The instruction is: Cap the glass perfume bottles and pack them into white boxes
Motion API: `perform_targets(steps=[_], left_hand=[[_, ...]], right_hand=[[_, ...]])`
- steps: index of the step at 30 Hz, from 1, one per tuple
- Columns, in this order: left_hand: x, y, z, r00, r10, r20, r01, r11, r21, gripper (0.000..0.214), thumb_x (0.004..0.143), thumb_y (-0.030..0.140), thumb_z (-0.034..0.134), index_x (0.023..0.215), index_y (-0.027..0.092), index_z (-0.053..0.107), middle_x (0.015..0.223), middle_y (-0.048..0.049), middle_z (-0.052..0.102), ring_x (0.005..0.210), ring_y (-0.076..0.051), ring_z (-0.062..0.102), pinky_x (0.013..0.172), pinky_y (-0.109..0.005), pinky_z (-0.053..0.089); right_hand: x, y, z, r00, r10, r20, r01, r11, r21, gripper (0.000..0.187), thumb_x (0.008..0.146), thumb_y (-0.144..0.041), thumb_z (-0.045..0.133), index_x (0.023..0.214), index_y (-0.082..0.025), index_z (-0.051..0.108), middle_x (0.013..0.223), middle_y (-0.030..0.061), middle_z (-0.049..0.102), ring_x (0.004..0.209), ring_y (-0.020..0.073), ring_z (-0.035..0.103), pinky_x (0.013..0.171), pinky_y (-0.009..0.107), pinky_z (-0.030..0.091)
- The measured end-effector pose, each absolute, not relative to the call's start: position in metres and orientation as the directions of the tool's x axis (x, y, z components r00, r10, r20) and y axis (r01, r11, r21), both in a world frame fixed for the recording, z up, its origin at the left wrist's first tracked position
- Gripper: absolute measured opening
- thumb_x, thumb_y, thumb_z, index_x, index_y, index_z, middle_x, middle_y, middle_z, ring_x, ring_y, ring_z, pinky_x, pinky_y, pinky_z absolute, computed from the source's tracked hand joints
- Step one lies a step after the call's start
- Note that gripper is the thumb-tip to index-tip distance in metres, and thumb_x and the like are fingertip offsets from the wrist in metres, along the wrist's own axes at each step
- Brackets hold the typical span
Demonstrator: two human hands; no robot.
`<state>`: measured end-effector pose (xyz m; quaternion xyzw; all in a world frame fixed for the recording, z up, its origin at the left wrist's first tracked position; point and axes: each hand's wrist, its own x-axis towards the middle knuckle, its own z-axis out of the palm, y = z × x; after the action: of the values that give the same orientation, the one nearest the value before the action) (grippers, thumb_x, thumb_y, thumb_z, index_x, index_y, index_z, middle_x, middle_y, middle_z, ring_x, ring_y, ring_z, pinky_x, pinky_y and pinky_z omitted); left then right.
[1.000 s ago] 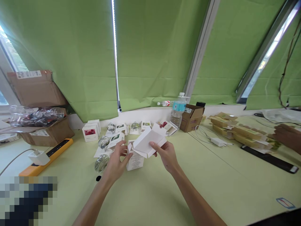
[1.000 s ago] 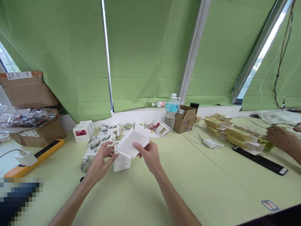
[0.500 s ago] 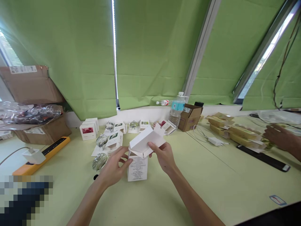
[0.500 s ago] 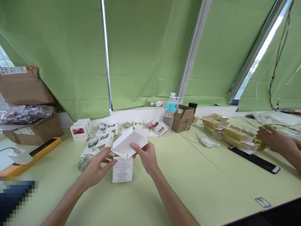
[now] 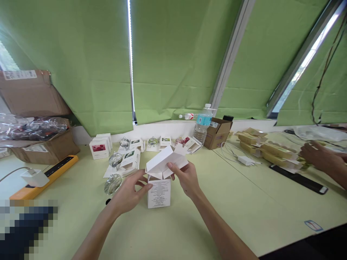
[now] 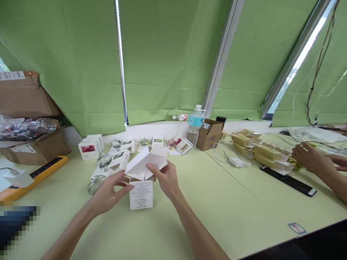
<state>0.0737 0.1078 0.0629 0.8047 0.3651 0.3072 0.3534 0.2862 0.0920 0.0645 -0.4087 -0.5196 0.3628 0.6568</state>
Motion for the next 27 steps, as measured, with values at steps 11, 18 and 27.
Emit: perform_targets(steps=[11,18,27], left_hand=[[0.0733,0.1074,0.0672,0.556,0.806,0.204,0.351,-0.451,0.821,0.03,0.088,0.039,0.052,0.116,0.028,0.055,0.113,-0.0046,0.065,0.098,-0.021,0.064,0.076,-0.031,0.054],[0.0715,0.1083,0.0672,0.567,0.791,0.232,0.297,-0.458,0.838,0.032,0.089,0.035,0.052,0.12,0.027,0.05,0.118,-0.0043,0.062,0.097,-0.018,0.064,0.087,-0.033,0.053],[0.0665,0.1145,0.0615,0.494,0.829,0.265,0.324,-0.457,0.828,0.029,0.087,0.037,0.054,0.115,0.029,0.052,0.125,-0.0029,0.056,0.098,-0.019,0.065,0.086,-0.035,0.055]], right_hand=[[0.2862,0.0912,0.0639,0.193,0.906,0.376,-0.022,0.387,-0.922,0.025,0.07,-0.035,0.077,0.08,-0.014,0.066,0.068,0.0033,0.066,0.056,0.0138,0.056,0.046,0.024,0.047],[0.2879,0.0904,0.0668,0.199,0.897,0.394,0.063,0.39,-0.919,0.028,0.07,-0.039,0.076,0.078,-0.015,0.065,0.068,0.0031,0.066,0.055,0.0131,0.054,0.045,0.024,0.045],[0.292,0.0899,0.0699,0.224,0.872,0.436,0.253,0.38,-0.89,0.031,0.07,-0.045,0.073,0.072,-0.016,0.062,0.06,0.0019,0.059,0.052,0.0131,0.049,0.043,0.024,0.04]])
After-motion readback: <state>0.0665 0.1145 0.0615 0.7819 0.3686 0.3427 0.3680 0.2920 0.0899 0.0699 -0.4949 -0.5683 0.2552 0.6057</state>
